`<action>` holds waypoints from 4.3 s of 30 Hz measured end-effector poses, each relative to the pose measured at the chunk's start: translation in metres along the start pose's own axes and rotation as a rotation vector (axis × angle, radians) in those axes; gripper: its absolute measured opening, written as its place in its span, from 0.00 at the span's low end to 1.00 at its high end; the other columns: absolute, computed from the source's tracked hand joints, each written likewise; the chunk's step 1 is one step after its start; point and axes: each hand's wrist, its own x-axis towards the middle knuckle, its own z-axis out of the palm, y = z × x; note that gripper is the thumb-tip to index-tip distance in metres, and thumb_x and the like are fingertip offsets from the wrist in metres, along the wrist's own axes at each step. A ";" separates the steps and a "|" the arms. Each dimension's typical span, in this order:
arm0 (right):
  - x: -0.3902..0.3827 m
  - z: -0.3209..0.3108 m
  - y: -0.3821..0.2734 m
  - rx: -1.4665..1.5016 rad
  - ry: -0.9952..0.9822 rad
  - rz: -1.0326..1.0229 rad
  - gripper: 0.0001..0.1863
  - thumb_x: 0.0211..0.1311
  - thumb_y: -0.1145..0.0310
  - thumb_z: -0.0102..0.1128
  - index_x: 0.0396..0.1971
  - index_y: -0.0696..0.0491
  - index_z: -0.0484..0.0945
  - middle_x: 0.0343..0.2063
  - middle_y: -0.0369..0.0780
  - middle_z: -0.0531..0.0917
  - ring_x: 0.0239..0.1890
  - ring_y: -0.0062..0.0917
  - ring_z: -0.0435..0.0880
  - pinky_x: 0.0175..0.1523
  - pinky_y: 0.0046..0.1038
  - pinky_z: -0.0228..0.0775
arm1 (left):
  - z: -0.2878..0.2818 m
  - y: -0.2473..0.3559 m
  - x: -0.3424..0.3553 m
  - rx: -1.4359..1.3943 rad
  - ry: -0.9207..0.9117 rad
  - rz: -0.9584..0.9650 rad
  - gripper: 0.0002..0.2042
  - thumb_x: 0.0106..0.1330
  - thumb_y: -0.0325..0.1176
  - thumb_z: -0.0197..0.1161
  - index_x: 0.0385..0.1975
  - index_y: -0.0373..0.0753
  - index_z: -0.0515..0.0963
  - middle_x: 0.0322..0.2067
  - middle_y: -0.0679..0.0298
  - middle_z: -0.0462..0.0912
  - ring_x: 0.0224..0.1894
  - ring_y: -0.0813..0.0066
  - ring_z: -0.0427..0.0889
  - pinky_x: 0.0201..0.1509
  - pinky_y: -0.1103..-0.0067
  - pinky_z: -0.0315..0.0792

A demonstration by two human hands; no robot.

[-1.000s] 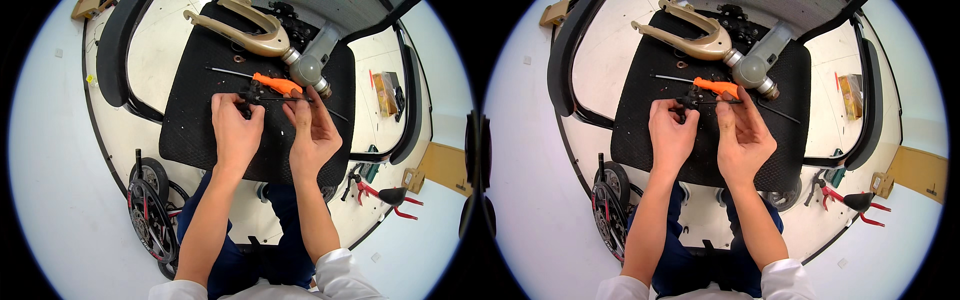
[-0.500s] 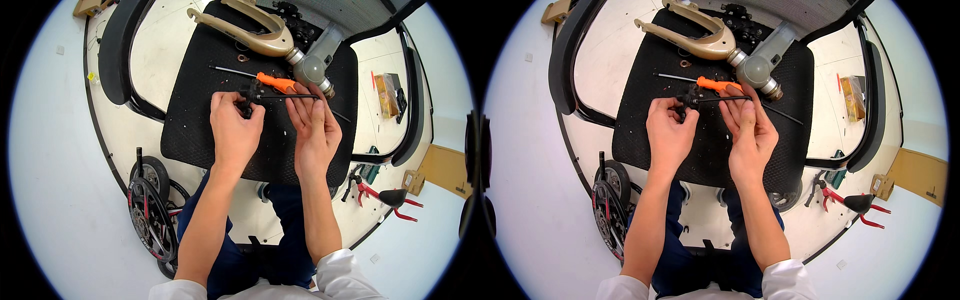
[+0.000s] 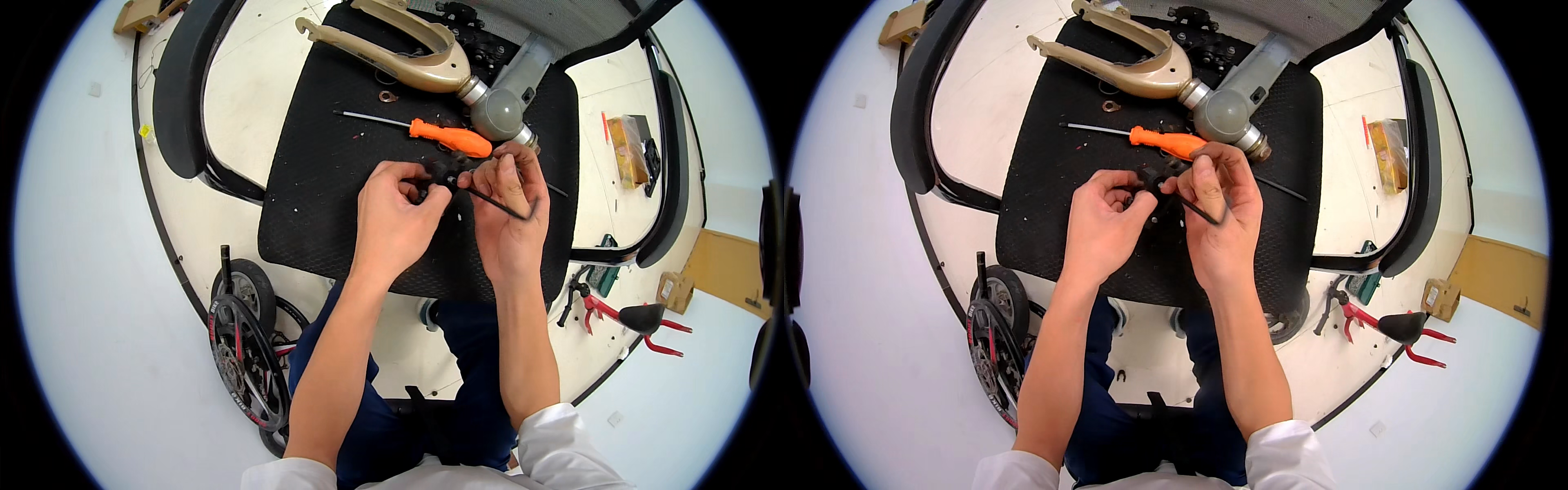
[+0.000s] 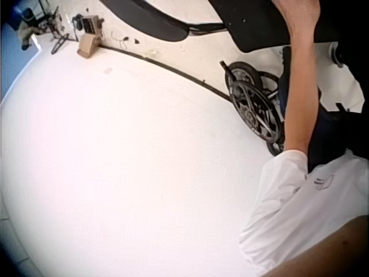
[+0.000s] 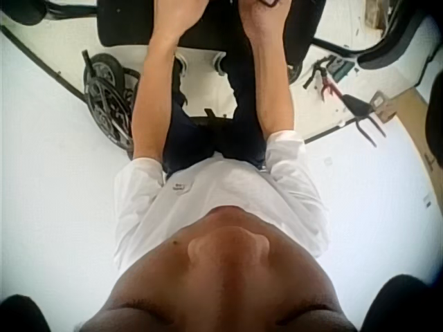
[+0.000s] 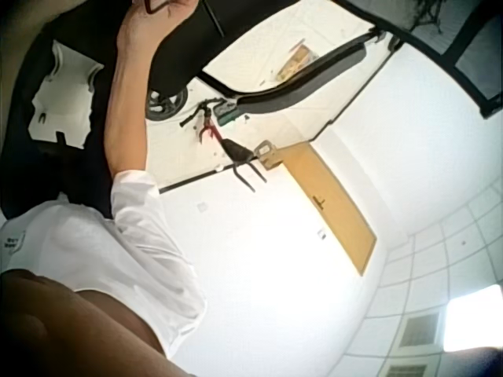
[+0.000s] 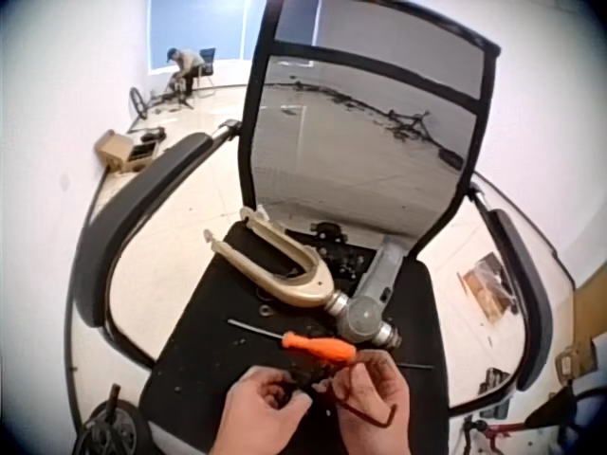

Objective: The person uses a hex key to adjust and tighten components on a bicycle disc brake rotor and caliper. They manipulate small parts and tools on a chair surface, then place the rotor onto a bicycle wheel.

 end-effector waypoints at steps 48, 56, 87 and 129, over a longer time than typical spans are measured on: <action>0.009 -0.012 0.002 -1.598 -0.595 -0.115 0.05 0.69 0.70 0.52 0.39 0.56 0.73 0.27 0.51 0.82 0.32 0.49 0.82 0.38 0.46 0.73 | -0.015 -0.007 -0.013 0.324 0.015 0.288 0.11 0.60 0.21 0.61 0.42 0.32 0.84 0.35 0.53 0.84 0.32 0.62 0.84 0.38 0.74 0.76; 0.051 -0.020 -0.011 -1.659 -1.111 -0.300 0.09 0.65 0.70 0.55 0.44 0.52 0.76 0.30 0.43 0.84 0.33 0.42 0.84 0.36 0.41 0.76 | -0.021 -0.010 -0.009 0.325 -0.012 0.271 0.10 0.60 0.23 0.62 0.41 0.30 0.83 0.35 0.51 0.83 0.37 0.52 0.84 0.45 0.69 0.76; -0.015 0.011 -0.094 -1.340 -1.054 -0.003 0.22 0.49 0.77 0.69 0.48 0.58 0.80 0.33 0.44 0.84 0.34 0.33 0.86 0.43 0.30 0.80 | -0.018 0.008 -0.019 0.241 -0.140 0.443 0.27 0.44 0.27 0.74 0.49 0.35 0.80 0.36 0.56 0.79 0.39 0.58 0.81 0.45 0.70 0.76; 0.016 0.028 -0.090 -1.433 -1.053 -0.217 0.28 0.44 0.80 0.48 0.48 0.51 0.85 0.71 0.54 0.61 0.73 0.49 0.57 0.75 0.44 0.49 | -0.020 -0.002 -0.009 0.171 -0.248 0.480 0.27 0.45 0.30 0.75 0.49 0.30 0.80 0.35 0.62 0.77 0.34 0.79 0.80 0.39 0.83 0.75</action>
